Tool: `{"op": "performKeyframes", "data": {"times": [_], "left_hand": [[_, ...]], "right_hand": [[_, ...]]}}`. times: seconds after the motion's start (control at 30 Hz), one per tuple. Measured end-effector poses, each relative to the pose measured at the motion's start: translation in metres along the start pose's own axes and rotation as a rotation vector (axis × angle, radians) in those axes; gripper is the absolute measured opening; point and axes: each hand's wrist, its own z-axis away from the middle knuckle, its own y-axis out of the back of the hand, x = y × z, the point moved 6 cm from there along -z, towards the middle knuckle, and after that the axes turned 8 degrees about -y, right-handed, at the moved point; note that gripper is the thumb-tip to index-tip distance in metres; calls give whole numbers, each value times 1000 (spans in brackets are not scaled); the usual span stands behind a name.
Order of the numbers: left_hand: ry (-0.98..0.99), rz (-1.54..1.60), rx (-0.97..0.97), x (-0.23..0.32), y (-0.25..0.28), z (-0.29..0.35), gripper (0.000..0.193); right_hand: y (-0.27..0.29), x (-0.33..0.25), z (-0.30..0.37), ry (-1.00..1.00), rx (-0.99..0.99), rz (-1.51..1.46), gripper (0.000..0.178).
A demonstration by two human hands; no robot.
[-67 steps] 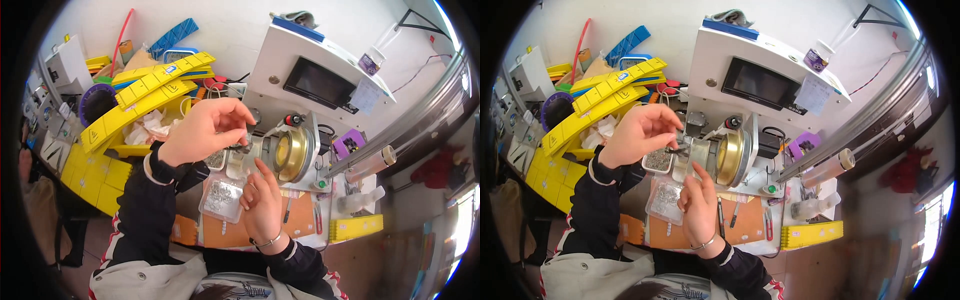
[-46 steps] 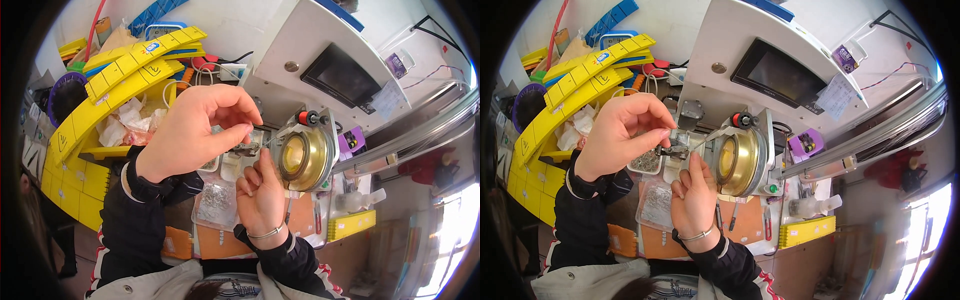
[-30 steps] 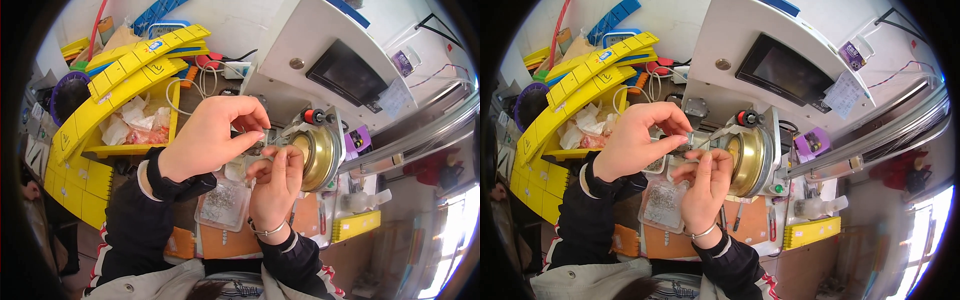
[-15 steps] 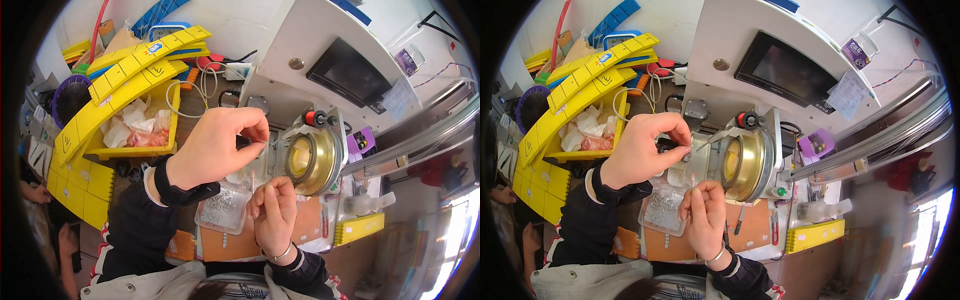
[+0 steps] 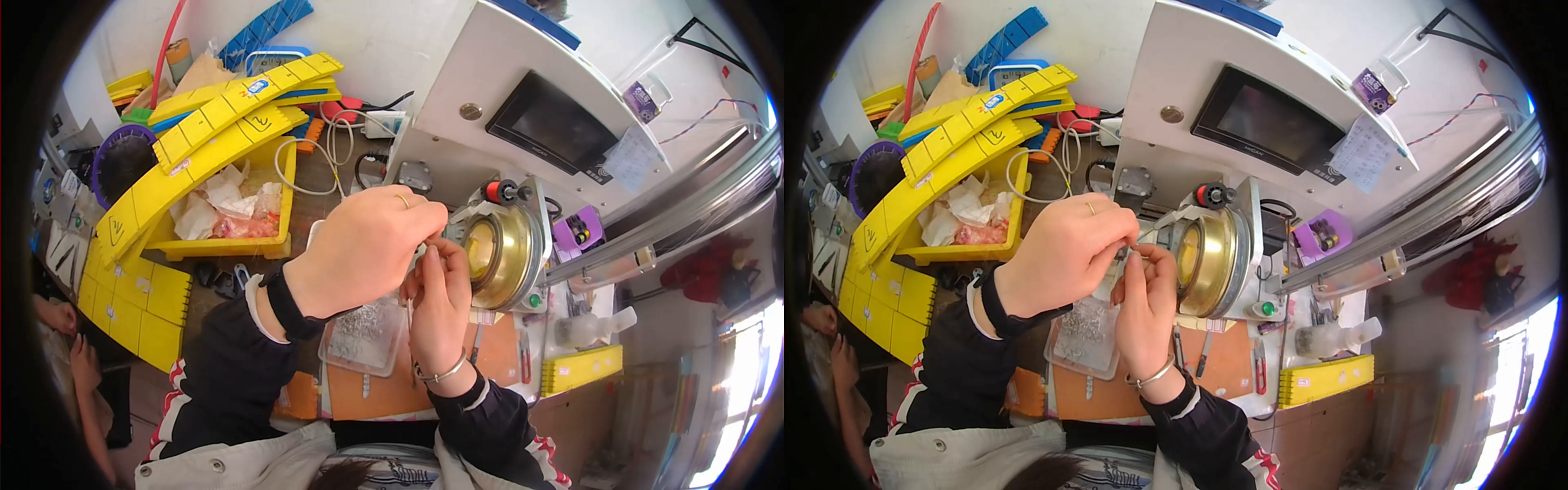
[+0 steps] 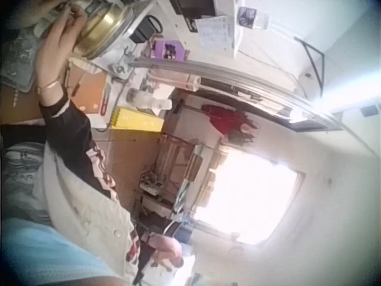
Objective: Manually assembling small electronic parts using tweezers, adhesive, and a specialized machine at a workbench.
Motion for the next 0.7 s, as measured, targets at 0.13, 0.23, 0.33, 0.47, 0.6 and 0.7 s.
{"op": "performKeyframes", "data": {"times": [0.13,0.23,0.33,0.47,0.6,0.7], "left_hand": [[-88,-89,-35,8,-1,0,15],[-126,-113,-50,12,-1,0,16],[-124,-110,-80,9,0,0,15],[49,-31,-64,-5,-1,5,24],[284,3,-55,0,19,11,45],[299,-76,99,8,35,23,49]], "right_hand": [[-1,2,-8,19,11,-28,16],[-2,1,-10,64,-2,-4,12],[-2,-2,-10,92,14,-13,9],[0,-1,-14,84,22,-14,8],[0,-2,-15,70,34,72,9],[0,-5,-16,25,12,-11,10]]}}
